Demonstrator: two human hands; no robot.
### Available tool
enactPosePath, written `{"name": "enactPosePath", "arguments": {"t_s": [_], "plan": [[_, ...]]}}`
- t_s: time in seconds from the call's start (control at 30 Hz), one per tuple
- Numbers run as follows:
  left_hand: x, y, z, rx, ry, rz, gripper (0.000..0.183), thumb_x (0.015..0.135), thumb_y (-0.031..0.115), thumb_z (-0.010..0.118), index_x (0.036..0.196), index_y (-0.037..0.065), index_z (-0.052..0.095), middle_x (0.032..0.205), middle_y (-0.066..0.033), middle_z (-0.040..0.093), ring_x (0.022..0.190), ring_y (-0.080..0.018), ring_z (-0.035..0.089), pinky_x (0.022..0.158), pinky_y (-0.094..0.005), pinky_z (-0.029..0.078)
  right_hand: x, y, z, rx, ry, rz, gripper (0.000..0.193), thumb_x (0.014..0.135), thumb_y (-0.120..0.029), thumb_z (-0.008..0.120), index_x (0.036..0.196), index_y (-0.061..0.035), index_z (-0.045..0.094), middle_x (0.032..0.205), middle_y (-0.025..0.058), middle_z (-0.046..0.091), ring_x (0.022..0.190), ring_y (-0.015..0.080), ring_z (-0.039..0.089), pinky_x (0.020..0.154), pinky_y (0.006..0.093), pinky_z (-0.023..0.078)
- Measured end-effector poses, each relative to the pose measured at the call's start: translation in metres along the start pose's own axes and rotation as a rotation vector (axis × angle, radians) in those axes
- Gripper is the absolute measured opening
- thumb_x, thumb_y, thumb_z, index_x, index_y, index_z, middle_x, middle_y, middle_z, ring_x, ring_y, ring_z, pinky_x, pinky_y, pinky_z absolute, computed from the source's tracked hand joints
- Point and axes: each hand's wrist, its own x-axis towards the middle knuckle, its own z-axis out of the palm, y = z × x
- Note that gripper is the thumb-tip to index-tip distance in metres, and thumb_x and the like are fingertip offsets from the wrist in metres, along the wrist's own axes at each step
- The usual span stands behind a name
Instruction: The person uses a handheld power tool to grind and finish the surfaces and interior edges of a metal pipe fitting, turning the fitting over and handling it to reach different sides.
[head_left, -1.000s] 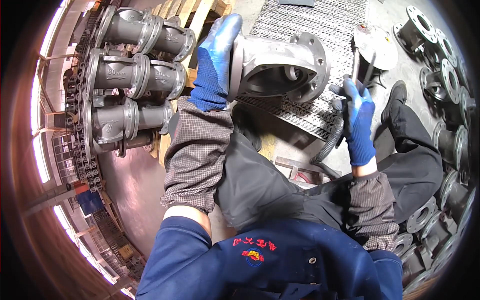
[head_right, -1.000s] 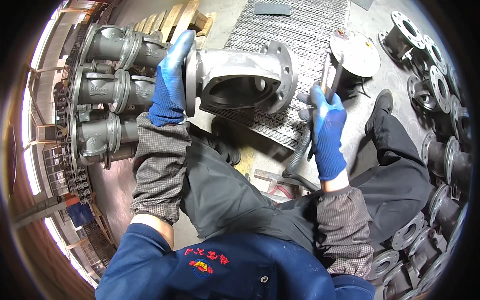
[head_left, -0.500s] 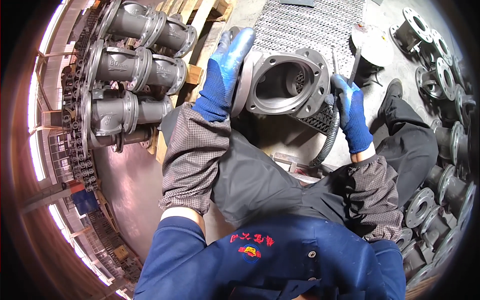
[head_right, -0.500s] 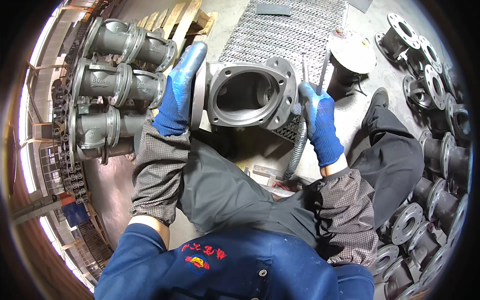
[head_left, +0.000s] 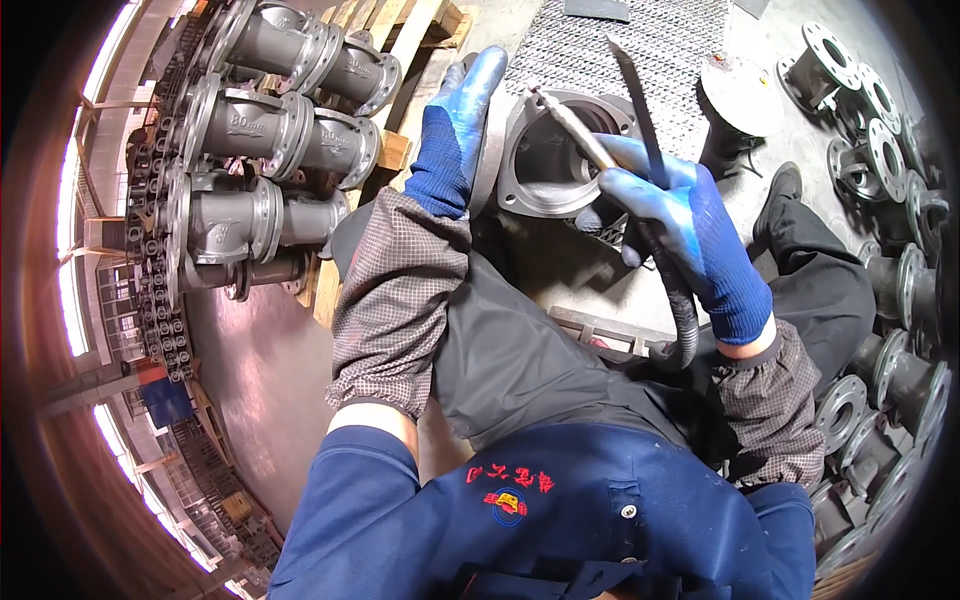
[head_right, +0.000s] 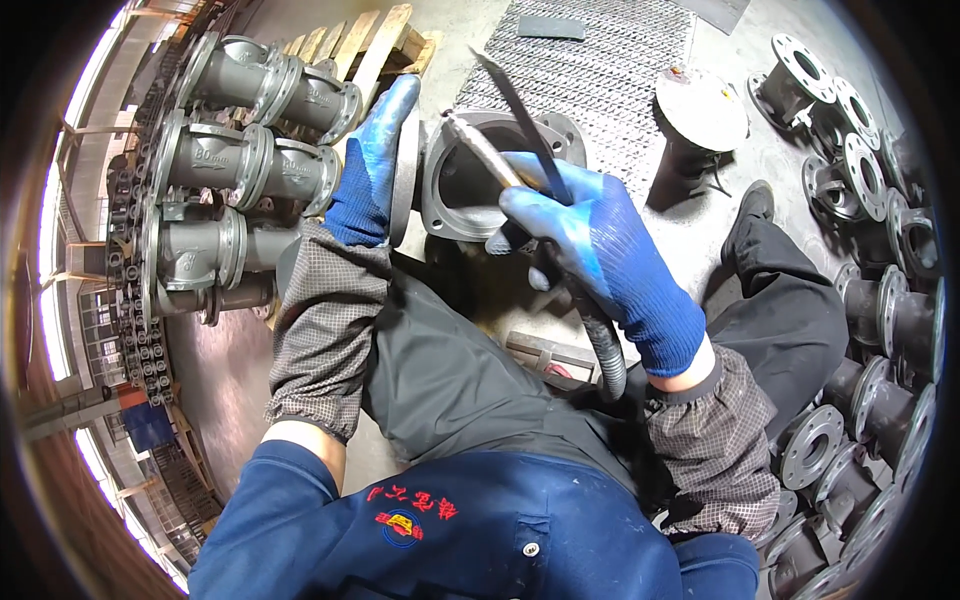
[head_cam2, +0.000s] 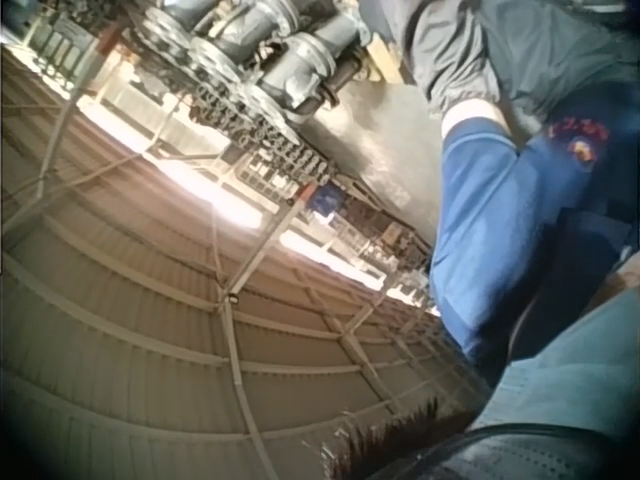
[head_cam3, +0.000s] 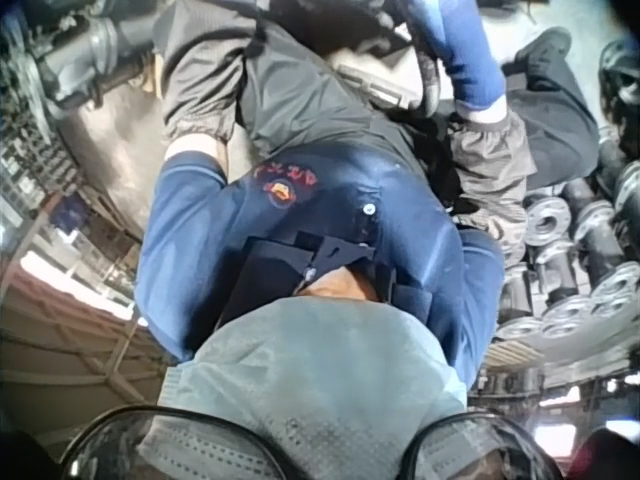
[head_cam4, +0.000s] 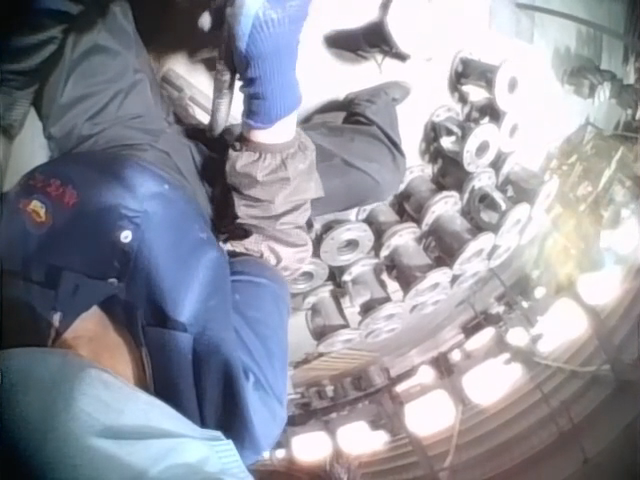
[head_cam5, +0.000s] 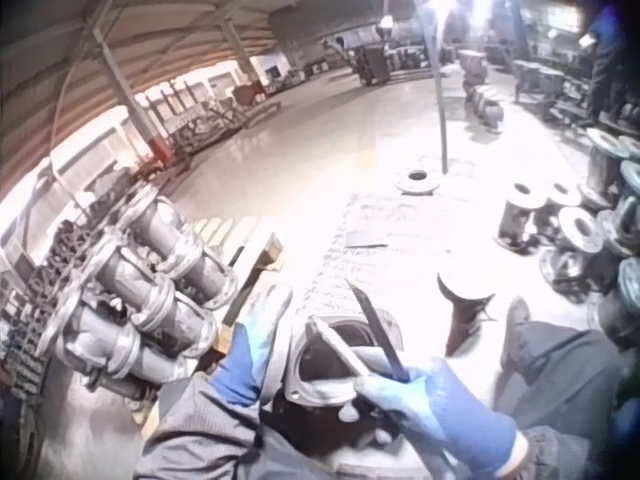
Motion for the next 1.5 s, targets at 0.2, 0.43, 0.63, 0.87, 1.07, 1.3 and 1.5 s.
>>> {"name": "enactPosePath", "arguments": {"t_s": [0.2, 0.43, 0.63, 0.87, 1.07, 1.3, 1.5], "plan": [[-0.001, -0.01, 0.003, -0.075, 0.07, -0.026, 0.047, 0.097, 0.037, 0.044, 0.125, 0.0, 0.051, 0.112, -0.0105, 0.061, 0.099, -0.0152, 0.06, 0.087, -0.0276, 0.049, 0.003, 0.001, 0.005, 0.041, -0.069, 0.082, 0.041, 0.089, -0.02, 0.054, 0.124, 0.0013, 0.053, 0.075, 0.0036, 0.061, 0.062, 0.0075, 0.057, 0.051, 0.0222, 0.045], [0.0, 0.005, 0.006, 0.117, 0.058, 0.037, 0.042, 0.096, 0.034, 0.047, 0.12, 0.0, 0.053, 0.109, -0.0117, 0.061, 0.097, -0.017, 0.061, 0.085, -0.0284, 0.05, 0.009, 0.009, 0.003, 0.084, -0.084, 0.045, 0.042, 0.089, -0.021, 0.054, 0.124, 0.0014, 0.051, 0.07, 0.0045, 0.061, 0.049, 0.0087, 0.054, 0.042, 0.0218, 0.042], [-0.005, -0.001, 0.003, 0.179, 0.023, 0.134, 0.044, 0.097, 0.034, 0.044, 0.123, 0.0, 0.051, 0.113, -0.0112, 0.06, 0.1, -0.0169, 0.06, 0.088, -0.0295, 0.049, 0.004, 0.006, 0.005, 0.093, -0.087, 0.122, 0.038, 0.089, -0.02, 0.055, 0.122, -0.0006, 0.055, 0.071, 0.0029, 0.059, 0.053, 0.0075, 0.055, 0.046, 0.021, 0.043], [-0.006, 0.003, 0.006, 0.3, -0.019, 0.152, 0.04, 0.1, 0.024, 0.038, 0.13, -0.002, 0.044, 0.118, -0.0124, 0.057, 0.106, -0.016, 0.057, 0.094, -0.0296, 0.046, 0.009, 0.017, 0.003, 0.08, -0.077, 0.04, 0.04, 0.088, -0.02, 0.057, 0.123, 0.0006, 0.055, 0.074, 0.003, 0.061, 0.061, 0.0077, 0.057, 0.05, 0.0205, 0.046], [-0.013, 0.01, 0.018, 0.35, 0.019, 0.243, 0.032, 0.097, 0.013, 0.043, 0.123, -0.004, 0.049, 0.113, -0.0126, 0.058, 0.1, -0.0168, 0.057, 0.088, -0.0288, 0.047, 0.005, 0.01, 0.002, 0.071, -0.058, 0.106, 0.042, 0.087, -0.02, 0.058, 0.123, 0.0021, 0.054, 0.076, 0.0027, 0.058, 0.06, 0.0083, 0.057, 0.052, 0.0212, 0.046], [-0.005, 0.0, 0.012, 0.414, 0.101, 0.253, 0.036, 0.097, 0.023, 0.046, 0.124, 0.0, 0.051, 0.106, -0.0151, 0.059, 0.094, -0.0207, 0.06, 0.086, -0.029, 0.047, 0.009, 0.003, 0.002, 0.02, 0.001, 0.059, 0.038, 0.088, -0.021, 0.055, 0.121, -0.002, 0.056, 0.067, 0.0036, 0.059, 0.049, 0.0081, 0.054, 0.046, 0.022, 0.045], [-0.008, -0.003, -0.002, -0.172, 0.15, -0.104, 0.044, 0.094, 0.03, 0.053, 0.125, 0.0, 0.05, 0.106, -0.012, 0.059, 0.1, -0.0178, 0.058, 0.087, -0.0293, 0.047, 0.008, 0.012, 0.008, -0.029, 0.029, -0.03, 0.042, 0.087, -0.019, 0.058, 0.125, -0.0021, 0.054, 0.068, 0.0036, 0.06, 0.047, 0.0073, 0.053, 0.045, 0.0216, 0.045]]}}
